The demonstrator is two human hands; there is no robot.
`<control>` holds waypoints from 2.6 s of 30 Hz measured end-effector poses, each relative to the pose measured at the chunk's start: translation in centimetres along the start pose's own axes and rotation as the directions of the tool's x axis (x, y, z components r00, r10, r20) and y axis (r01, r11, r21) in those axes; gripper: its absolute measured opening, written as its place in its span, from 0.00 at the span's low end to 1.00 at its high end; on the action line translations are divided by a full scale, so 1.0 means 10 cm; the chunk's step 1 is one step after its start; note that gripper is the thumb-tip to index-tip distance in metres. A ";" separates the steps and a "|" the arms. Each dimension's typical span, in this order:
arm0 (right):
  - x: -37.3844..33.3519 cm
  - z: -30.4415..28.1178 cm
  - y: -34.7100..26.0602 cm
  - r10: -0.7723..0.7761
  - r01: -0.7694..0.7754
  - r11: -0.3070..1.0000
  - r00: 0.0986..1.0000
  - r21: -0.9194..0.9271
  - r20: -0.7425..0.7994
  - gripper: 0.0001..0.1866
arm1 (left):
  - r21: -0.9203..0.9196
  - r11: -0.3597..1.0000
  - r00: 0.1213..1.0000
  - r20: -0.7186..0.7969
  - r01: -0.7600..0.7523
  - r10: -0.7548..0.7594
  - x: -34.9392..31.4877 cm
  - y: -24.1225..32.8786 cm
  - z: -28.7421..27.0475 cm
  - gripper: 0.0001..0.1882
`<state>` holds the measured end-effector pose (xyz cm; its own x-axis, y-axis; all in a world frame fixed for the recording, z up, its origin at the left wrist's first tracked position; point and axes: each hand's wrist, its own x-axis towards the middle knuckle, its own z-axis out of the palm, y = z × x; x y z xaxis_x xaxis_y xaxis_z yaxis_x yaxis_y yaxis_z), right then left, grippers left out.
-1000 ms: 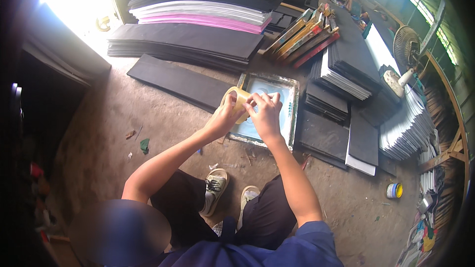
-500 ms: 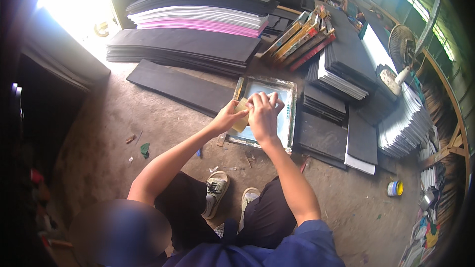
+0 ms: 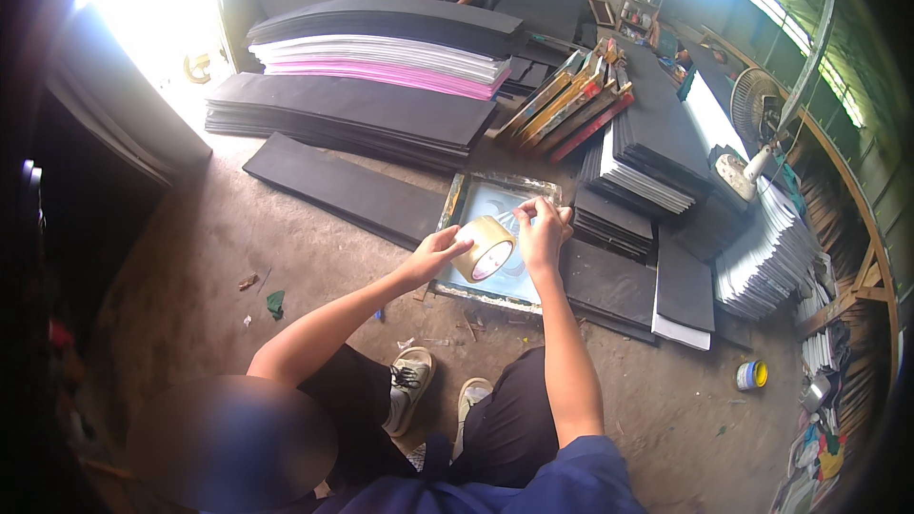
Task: The person sits on the floor and prepares a screen printing frame by applying masking tape to its edges. They repeatedly lift, rotate, and reposition the frame while applying tape to multiple sides.
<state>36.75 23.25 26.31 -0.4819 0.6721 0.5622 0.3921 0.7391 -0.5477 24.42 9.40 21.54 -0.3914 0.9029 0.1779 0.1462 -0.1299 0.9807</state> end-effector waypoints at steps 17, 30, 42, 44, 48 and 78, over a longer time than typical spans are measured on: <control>-0.09 -0.03 -0.35 -0.174 0.177 0.982 0.983 0.057 -0.067 0.04 | 0.758 0.639 0.987 -0.159 0.127 -0.006 0.06 -0.18 -0.26 0.27; 0.12 -0.24 0.01 0.113 -0.088 0.987 0.976 0.138 -0.186 0.06 | 0.929 0.358 0.979 0.024 -0.097 0.202 -0.07 -0.09 -0.44 0.32; 0.12 -0.10 1.21 0.543 -0.477 0.742 0.840 0.472 -0.005 0.10 | 0.074 0.989 0.992 -0.024 0.126 -0.125 -0.13 0.11 -0.35 0.22; 0.14 -0.06 1.21 0.540 -0.468 0.714 0.842 0.522 0.017 0.11 | 0.168 0.978 0.988 -0.116 0.120 -0.101 -0.14 0.15 -0.43 0.21; 0.18 -0.01 0.96 0.519 -0.475 0.805 0.854 0.356 -0.035 0.08 | 0.839 0.544 0.989 -0.069 -0.016 0.134 -0.03 0.12 -0.55 0.16; -0.19 0.41 1.92 0.781 -0.765 0.624 0.612 0.160 -0.124 0.08 | 0.794 0.604 0.993 -0.115 0.070 0.036 0.40 -0.79 -1.28 0.30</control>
<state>41.98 36.04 12.19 0.1089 0.9940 -0.0066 0.4881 -0.0593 -0.8708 10.11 8.78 15.57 -0.4876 0.8446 0.2210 0.7820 0.3100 0.5408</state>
